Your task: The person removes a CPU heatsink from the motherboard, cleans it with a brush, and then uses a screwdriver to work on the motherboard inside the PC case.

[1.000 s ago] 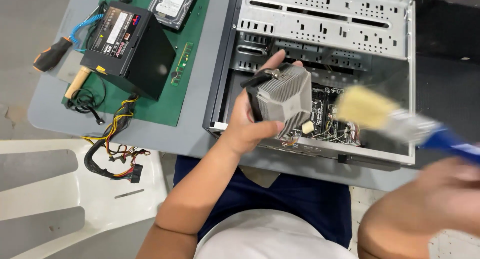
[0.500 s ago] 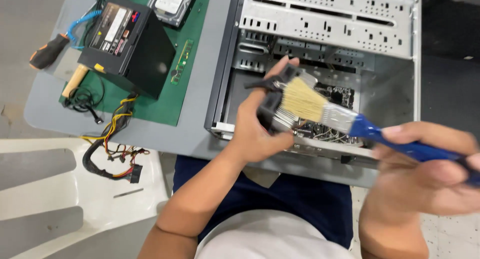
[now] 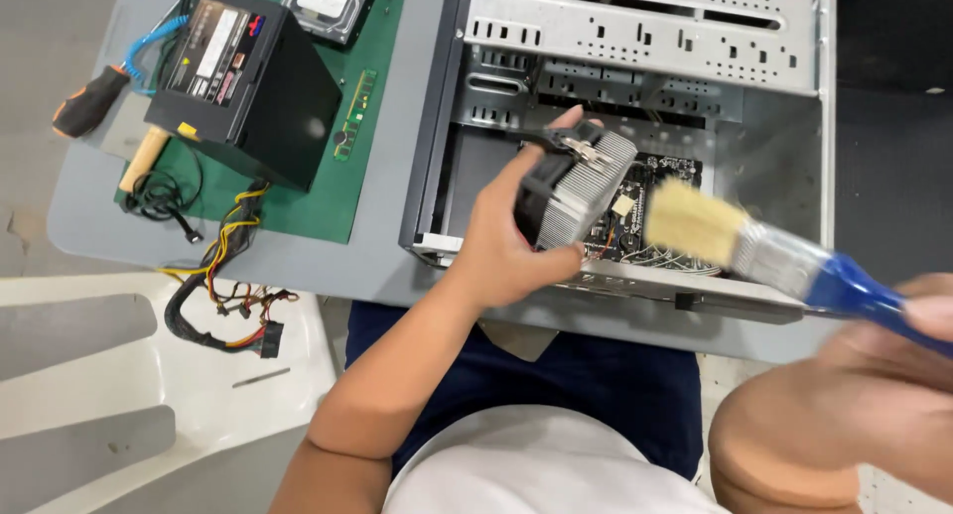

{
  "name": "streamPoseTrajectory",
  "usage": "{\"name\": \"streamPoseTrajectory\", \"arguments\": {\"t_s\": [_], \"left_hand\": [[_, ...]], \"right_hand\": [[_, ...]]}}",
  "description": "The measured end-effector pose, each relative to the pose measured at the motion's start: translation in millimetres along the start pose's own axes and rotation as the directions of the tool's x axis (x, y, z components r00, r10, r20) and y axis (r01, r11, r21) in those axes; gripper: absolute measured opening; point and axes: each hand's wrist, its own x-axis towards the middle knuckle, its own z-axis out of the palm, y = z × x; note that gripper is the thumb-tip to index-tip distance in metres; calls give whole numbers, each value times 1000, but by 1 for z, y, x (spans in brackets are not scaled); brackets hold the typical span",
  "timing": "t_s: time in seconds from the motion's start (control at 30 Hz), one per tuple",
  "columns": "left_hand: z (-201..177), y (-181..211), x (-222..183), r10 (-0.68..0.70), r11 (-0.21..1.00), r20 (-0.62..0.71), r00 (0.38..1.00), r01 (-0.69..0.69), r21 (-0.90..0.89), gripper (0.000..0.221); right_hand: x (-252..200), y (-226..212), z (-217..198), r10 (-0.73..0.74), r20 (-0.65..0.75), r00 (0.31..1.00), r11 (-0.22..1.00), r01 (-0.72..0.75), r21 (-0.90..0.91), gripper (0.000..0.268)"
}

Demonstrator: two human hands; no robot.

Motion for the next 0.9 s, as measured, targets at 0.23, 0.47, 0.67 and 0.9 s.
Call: {"name": "streamPoseTrajectory", "arguments": {"t_s": [0.23, 0.47, 0.67, 0.9], "left_hand": [[2, -6, 3, 17, 999, -111, 994, -20, -28, 68], [12, -1, 2, 141, 948, 54, 988, -151, 281, 70], [36, 11, -15, 217, 821, 261, 941, -321, 473, 79], [26, 17, -13, 445, 632, 409, 797, -603, 486, 62]], "right_hand": [[26, -45, 24, 274, 253, 928, 813, -364, 455, 40], [17, -62, 16, 523, -43, 851, 843, -510, 174, 70], [-1, 7, -12, 118, 37, 992, 949, -101, -299, 21], [-7, 11, -16, 718, -34, 695, 674, -707, -214, 44]]}}
